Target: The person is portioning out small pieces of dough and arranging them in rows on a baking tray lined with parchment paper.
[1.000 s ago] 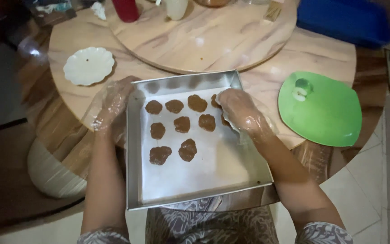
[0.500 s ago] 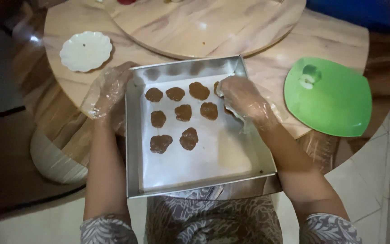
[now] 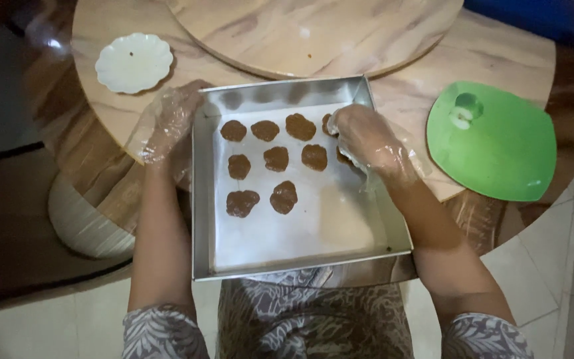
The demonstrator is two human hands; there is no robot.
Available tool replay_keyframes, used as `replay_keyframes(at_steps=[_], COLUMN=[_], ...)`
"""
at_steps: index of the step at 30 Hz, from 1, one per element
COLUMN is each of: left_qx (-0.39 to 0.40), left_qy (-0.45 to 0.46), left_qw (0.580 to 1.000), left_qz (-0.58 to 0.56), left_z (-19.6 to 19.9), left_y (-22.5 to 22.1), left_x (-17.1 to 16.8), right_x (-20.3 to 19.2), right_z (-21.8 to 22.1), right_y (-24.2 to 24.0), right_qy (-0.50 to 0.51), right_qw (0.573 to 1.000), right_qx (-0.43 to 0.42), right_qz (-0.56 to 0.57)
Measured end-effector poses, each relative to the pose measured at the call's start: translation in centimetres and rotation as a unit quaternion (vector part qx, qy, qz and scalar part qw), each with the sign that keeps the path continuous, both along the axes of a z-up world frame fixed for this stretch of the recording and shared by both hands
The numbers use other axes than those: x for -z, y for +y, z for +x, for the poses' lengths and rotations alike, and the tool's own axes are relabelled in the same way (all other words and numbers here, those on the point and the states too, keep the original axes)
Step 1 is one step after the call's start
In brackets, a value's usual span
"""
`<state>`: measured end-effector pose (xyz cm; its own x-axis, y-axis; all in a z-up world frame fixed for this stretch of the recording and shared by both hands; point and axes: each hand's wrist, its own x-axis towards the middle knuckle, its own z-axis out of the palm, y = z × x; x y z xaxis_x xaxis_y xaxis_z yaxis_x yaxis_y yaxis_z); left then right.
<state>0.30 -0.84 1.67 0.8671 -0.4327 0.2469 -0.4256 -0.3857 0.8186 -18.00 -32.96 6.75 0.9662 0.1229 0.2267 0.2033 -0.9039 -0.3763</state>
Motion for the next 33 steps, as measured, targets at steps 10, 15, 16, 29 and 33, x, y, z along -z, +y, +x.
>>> replay_keyframes(at_steps=[10, 15, 16, 29, 33], left_qx=[0.086, 0.042, 0.052, 0.005, 0.004], left_qy=[0.1, 0.046, 0.02, -0.01, 0.001], left_qw=[0.981, 0.997, 0.998, 1.0, 0.999], left_qz=[-0.14, -0.036, -0.026, 0.03, 0.032], left_z=[0.9, 0.5, 0.1, -0.2, -1.4], left_y=[1.1, 0.5, 0.4, 0.3, 0.0], left_x=[1.2, 0.5, -0.1, -0.4, -1.5], right_x=[3.0, -3.2, 0.2, 1.0, 1.8], right_z=[1.6, 1.3, 1.8, 1.6, 3.8], right_y=[-3.4, 2.2, -0.3, 0.4, -0.7], right_qy=[-0.062, 0.342, 0.175, 0.125, 0.135], right_qw=[0.997, 0.834, 0.968, 0.981, 0.977], right_qx=[-0.053, 0.381, 0.168, 0.113, 0.123], right_qz=[0.009, 0.207, 0.066, -0.099, -0.111])
